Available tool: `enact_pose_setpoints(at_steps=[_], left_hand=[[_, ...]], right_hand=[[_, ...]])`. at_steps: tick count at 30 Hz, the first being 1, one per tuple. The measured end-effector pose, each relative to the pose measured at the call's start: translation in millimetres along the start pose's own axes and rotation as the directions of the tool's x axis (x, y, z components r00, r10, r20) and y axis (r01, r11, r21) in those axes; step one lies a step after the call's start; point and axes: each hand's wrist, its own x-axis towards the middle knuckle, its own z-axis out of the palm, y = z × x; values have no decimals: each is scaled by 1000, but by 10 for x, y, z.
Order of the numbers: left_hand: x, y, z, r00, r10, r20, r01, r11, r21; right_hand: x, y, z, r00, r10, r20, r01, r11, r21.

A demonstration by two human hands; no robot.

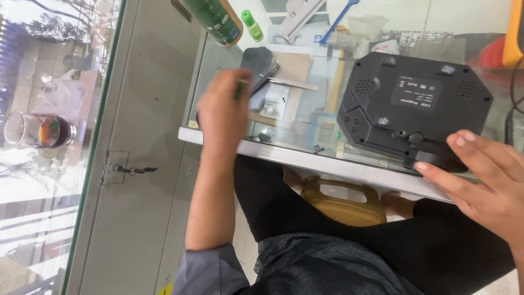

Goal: Using a screwdriver to remove and then reinstall screws on the bottom of a portable LED projector.

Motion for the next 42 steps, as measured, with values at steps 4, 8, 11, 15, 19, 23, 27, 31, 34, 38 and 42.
enact_pose_setpoints(at_steps=[4,8,11,15,19,23,27,31,34,38,42], left_hand=[[79,-184,-239,989,-127,70,128,992,-8],[-25,-216,-23,967,-90,238,71,994,88],[-69,-233,125,978,-36,203,5,989,149],[-19,-264,208,990,65,128,-87,981,173],[117,-308,141,994,-21,107,9,995,104],[183,-411,35,968,-214,130,205,976,73],[75,-504,208,954,-246,174,205,953,223],[76,-375,192,921,-299,251,243,942,230],[179,-494,-18,961,-247,126,233,965,116],[333,-718,-315,965,-260,40,258,965,49],[432,-892,-101,951,-160,264,141,986,89]], right_hand=[[-57,53,47,999,-42,-21,43,998,49],[-171,74,113,1000,-13,27,11,998,55],[-191,72,120,1000,0,24,-2,998,62],[-166,64,115,1000,-5,-7,5,999,50],[-110,64,82,1000,-21,-11,21,1000,22],[-99,68,79,999,-20,-24,21,999,45],[-95,84,88,999,-34,-15,35,999,32],[-169,83,104,1000,-16,15,16,998,58],[-190,100,109,999,-7,39,5,999,39],[-187,95,147,1000,-10,3,10,996,84],[-199,65,150,1000,3,-12,-2,995,98]])
